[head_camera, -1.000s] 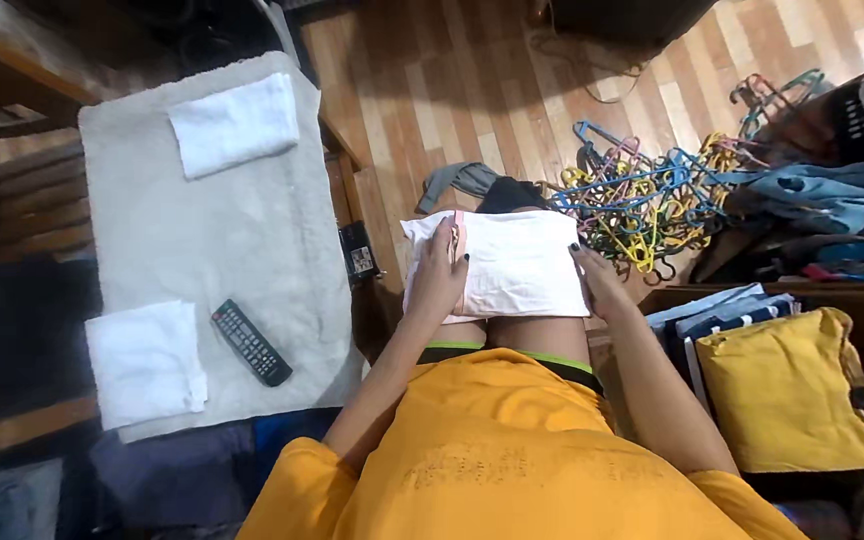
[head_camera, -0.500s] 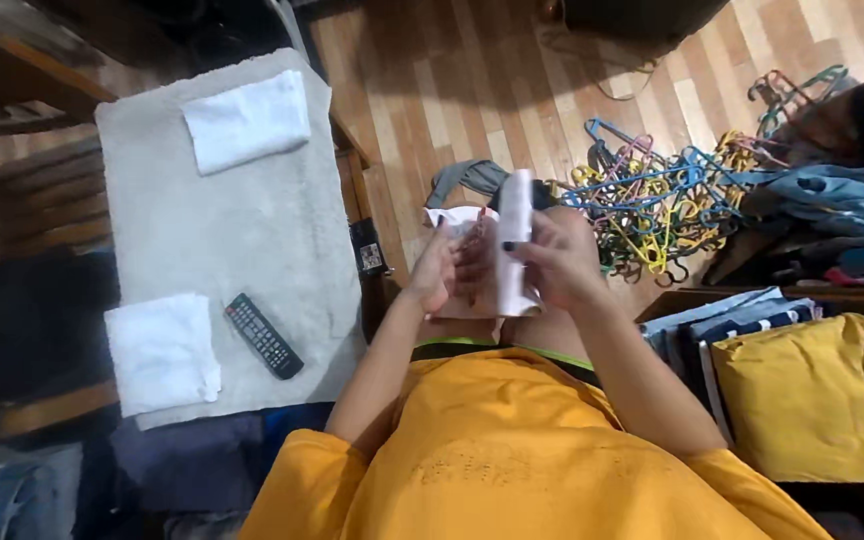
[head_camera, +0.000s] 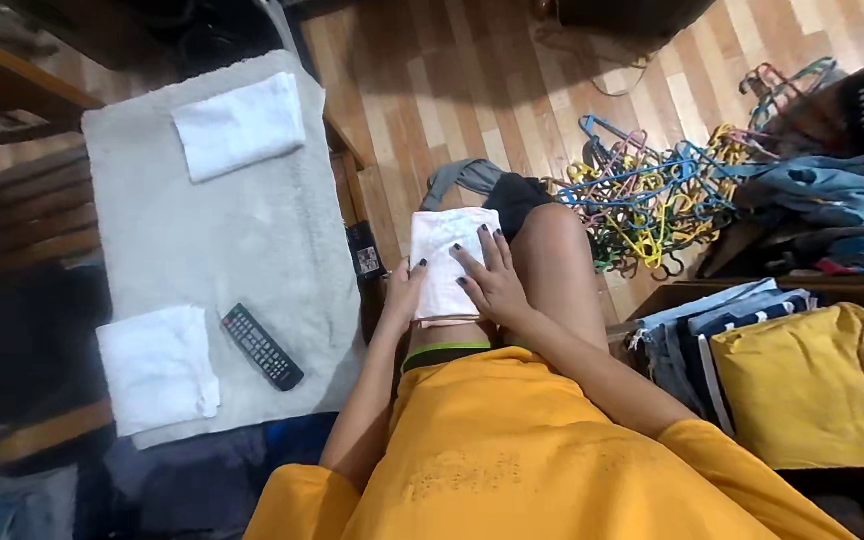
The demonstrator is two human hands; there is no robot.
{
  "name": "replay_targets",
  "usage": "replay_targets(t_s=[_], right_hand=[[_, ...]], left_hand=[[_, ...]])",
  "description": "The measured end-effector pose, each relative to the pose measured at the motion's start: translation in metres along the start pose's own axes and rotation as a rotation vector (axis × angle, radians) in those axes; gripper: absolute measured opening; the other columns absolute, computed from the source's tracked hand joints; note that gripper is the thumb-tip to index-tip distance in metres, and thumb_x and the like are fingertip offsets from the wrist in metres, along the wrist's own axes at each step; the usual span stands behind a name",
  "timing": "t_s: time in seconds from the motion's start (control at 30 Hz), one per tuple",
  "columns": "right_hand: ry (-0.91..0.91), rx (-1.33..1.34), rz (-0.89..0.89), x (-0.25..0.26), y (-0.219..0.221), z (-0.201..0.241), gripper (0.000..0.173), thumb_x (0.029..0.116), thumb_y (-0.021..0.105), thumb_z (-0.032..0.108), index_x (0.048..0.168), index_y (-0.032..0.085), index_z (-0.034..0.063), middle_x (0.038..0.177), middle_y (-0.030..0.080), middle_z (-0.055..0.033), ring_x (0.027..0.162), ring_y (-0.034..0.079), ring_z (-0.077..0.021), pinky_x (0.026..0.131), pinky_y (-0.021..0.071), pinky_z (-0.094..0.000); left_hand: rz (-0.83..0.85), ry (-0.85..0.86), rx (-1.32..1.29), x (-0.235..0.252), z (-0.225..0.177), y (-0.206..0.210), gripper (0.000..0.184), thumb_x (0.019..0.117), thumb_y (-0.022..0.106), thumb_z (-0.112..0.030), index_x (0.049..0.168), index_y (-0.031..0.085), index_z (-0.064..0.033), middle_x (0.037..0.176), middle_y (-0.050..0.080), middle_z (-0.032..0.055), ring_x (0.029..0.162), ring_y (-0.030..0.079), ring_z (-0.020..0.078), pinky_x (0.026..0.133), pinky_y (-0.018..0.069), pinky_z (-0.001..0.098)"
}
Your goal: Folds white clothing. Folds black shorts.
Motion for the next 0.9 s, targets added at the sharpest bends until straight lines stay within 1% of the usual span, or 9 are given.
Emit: replay_targets(t_s=[0.07,0.13,0.23,0.3,0.4,0.53,0.63,0.77,0.9], right_hand=[[0.227,0.302,0.029,-0.001,-0.006,-0.017,0.068,0.0987,0.056,0.049,0.158,0.042,0.0177,0.167,0.018,-0.0250,0.154,0.021,-0.0424,0.120,0.0295,-0.0624],[0.644,0.768,0.001,-0.016,-0.009,-0.041,0.080,0.0969,0.067,0.036,0.163,0.025,0.0196,0.163,0.033,-0.0136,0.142,0.043,-0.0284,0.110,0.0445,-0.0542],[1.053,1.315,0.047,-0.030,0.000,-0.046,0.043,0.1008,0.059,0.042,0.137,0.054,0.0210,0.111,0.069,-0.0067,0.092,0.070,-0.0200,0.077,0.0599,-0.0444],[1.008,1.506,0.181,-0.024,0.008,-0.034,0.043,0.1025,0.056,0.036,0.142,0.048,0.0216,0.108,0.070,-0.0079,0.089,0.071,-0.0192,0.077,0.0609,-0.0419],[0.908,1.476,0.142,-0.009,-0.015,-0.019,0.051,0.0984,0.060,0.007,0.145,0.044,0.0197,0.105,0.068,-0.0100,0.082,0.069,-0.0174,0.071,0.0602,-0.0371],[0.783,1.433,0.134,-0.021,-0.120,-0.020,0.053,0.0914,0.057,-0.003,0.141,0.046,0.0128,0.106,0.068,-0.0053,0.085,0.068,-0.0122,0.073,0.0607,-0.0324],[0.789,1.150,0.027,-0.079,-0.226,-0.052,0.060,0.0839,0.059,-0.004,0.140,0.048,0.0142,0.109,0.071,-0.0006,0.089,0.070,-0.0103,0.076,0.0621,-0.0317],[0.825,0.325,-0.090,-0.170,-0.377,-0.074,0.056,0.0826,0.063,-0.001,0.136,0.055,0.0114,0.113,0.070,-0.0033,0.096,0.069,-0.0109,0.084,0.0609,-0.0329],[0.904,-0.547,-0.120,-0.219,-0.435,-0.055,0.055,0.0917,0.065,-0.005,0.144,0.052,0.0061,0.127,0.062,-0.0325,0.109,0.062,-0.0573,0.085,0.0460,-0.0780]], left_hand=[[-0.104,0.079,0.153,0.005,-0.002,0.002,0.048,0.1081,0.046,-0.046,0.142,0.052,-0.0124,0.119,0.068,0.0163,0.102,0.069,0.0290,0.089,0.0558,0.0552],[-0.178,0.119,0.208,0.002,-0.001,0.003,0.049,0.1068,0.049,-0.046,0.142,0.053,-0.0125,0.116,0.070,0.0150,0.101,0.070,0.0282,0.090,0.0561,0.0561],[-0.218,0.117,0.171,0.005,0.010,0.000,0.047,0.1043,0.055,-0.046,0.139,0.056,-0.0142,0.110,0.072,0.0112,0.096,0.072,0.0229,0.086,0.0590,0.0511],[-0.188,0.127,0.115,0.012,0.007,-0.004,0.046,0.1032,0.060,-0.039,0.140,0.055,-0.0120,0.114,0.071,0.0117,0.098,0.071,0.0213,0.088,0.0595,0.0478],[-0.114,0.185,0.045,0.024,-0.002,-0.012,0.046,0.1049,0.057,-0.029,0.144,0.049,-0.0068,0.122,0.067,0.0120,0.104,0.069,0.0179,0.090,0.0594,0.0411],[0.008,0.100,-0.037,0.031,-0.007,-0.008,0.049,0.1083,0.043,-0.035,0.156,0.038,-0.0242,0.123,0.066,0.0102,0.089,0.069,0.0246,0.068,0.0601,0.0465],[0.113,0.085,-0.001,0.040,-0.006,0.002,0.043,0.1087,0.046,-0.031,0.149,0.049,-0.0177,0.123,0.069,0.0117,0.092,0.072,0.0291,0.070,0.0627,0.0482],[0.055,0.096,0.139,0.055,-0.008,0.004,0.033,0.1066,0.054,-0.022,0.138,0.060,-0.0157,0.104,0.070,0.0111,0.072,0.069,0.0236,0.057,0.0607,0.0413],[0.036,0.069,0.152,0.066,-0.009,0.003,0.029,0.1066,0.056,-0.027,0.132,0.064,-0.0159,0.095,0.070,0.0107,0.065,0.068,0.0227,0.054,0.0600,0.0389]])
Point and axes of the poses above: each hand's wrist, its own x-axis towards the middle knuckle, its own y-axis out of the palm, z = x × y, the point moved 8 cm from there along x, towards the middle knuckle
